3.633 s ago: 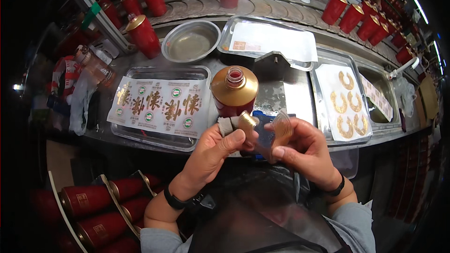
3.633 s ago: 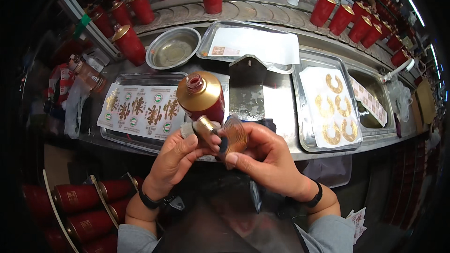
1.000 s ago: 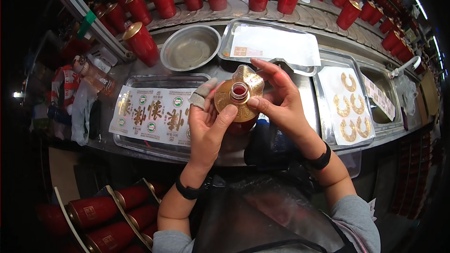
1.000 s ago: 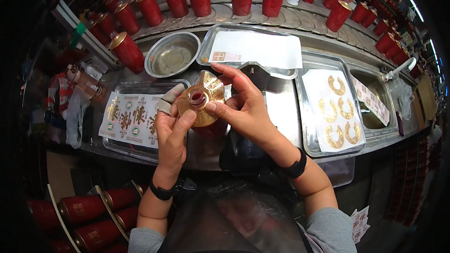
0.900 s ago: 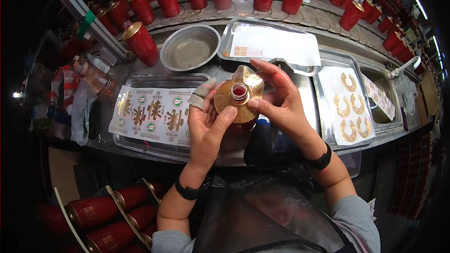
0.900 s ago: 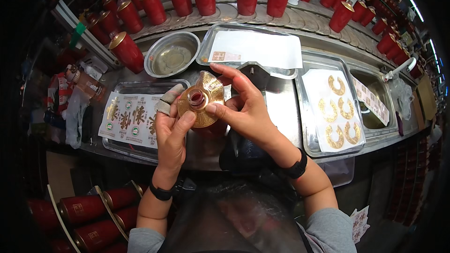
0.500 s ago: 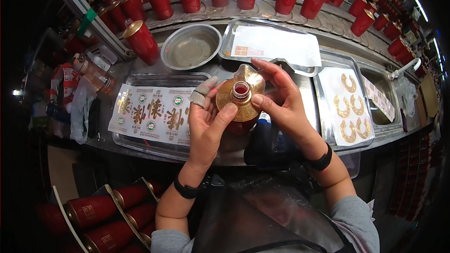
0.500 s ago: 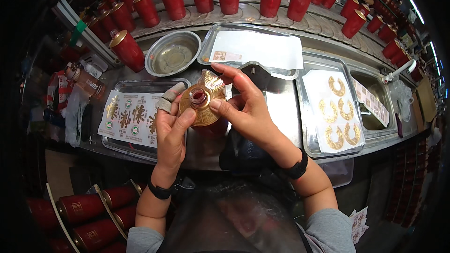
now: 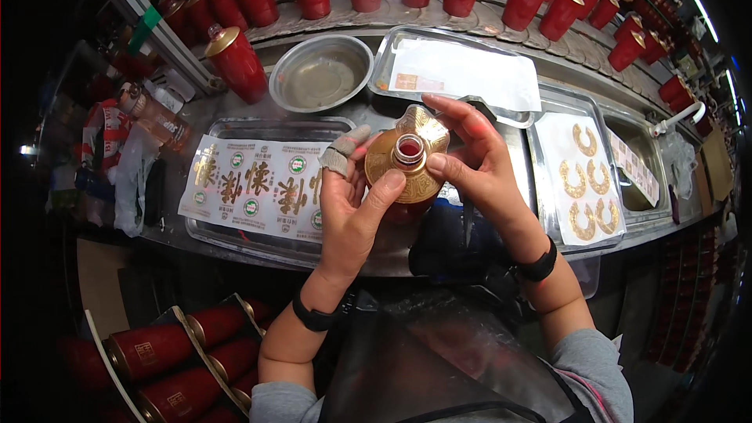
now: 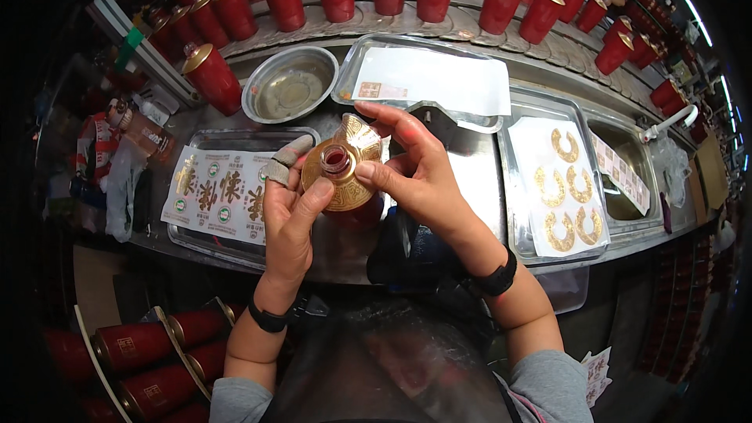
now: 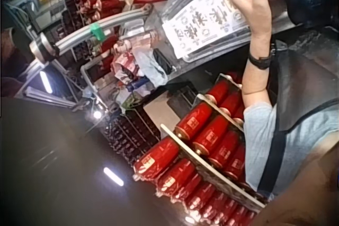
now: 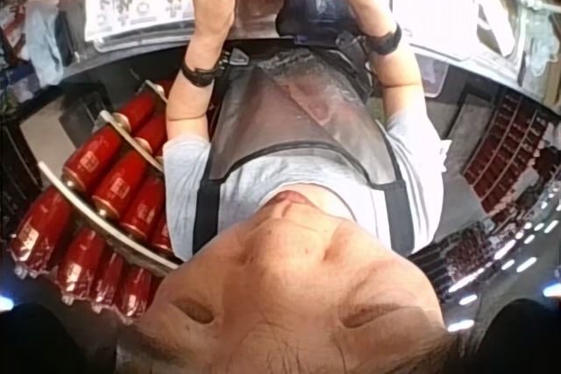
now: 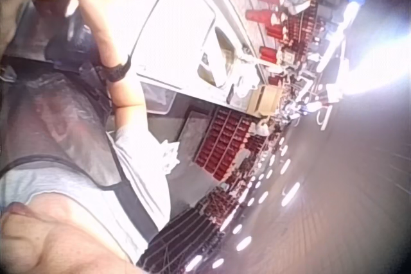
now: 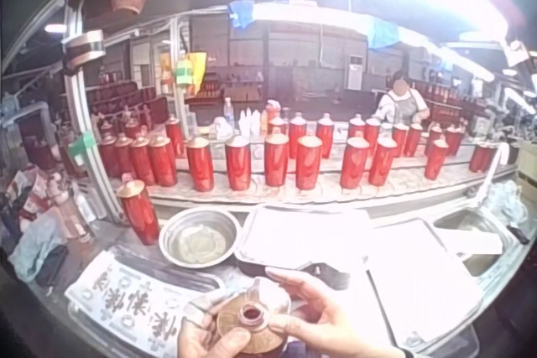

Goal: Applying labels and stickers to red liquor bottles on a production line.

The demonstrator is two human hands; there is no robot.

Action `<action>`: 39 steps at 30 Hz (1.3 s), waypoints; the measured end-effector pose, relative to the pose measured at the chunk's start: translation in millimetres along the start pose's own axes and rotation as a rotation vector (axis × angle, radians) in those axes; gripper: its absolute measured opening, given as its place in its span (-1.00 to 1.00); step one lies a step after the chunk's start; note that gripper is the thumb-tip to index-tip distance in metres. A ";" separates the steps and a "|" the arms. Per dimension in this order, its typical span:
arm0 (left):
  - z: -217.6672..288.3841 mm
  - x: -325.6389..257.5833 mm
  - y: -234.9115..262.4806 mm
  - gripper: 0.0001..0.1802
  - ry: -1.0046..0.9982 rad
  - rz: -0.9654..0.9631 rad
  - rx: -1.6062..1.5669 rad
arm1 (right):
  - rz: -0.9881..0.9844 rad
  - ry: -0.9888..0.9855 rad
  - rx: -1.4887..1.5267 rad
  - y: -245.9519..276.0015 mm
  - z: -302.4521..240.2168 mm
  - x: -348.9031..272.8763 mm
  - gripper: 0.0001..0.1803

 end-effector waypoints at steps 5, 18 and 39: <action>1.5 -1.2 -1.2 -0.32 -0.002 0.008 0.001 | -0.010 -0.004 0.000 -1.0 -2.3 1.8 -0.29; 5.3 -2.4 -0.5 -0.30 -0.020 -0.012 0.022 | 0.009 -0.011 -0.074 -3.6 -4.4 -4.8 -0.18; 1.2 4.2 7.0 -0.42 0.102 0.025 -0.155 | 0.000 -0.051 -0.063 -11.0 -7.1 -1.4 -0.20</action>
Point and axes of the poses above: each hand's wrist, its own x-axis towards the middle knuckle, its own y-axis out of the back of the hand, z = x × y, the point moved 7 cm from there along x, towards the middle knuckle, and after that the axes turned 7 degrees about y, right-handed, at the moved point
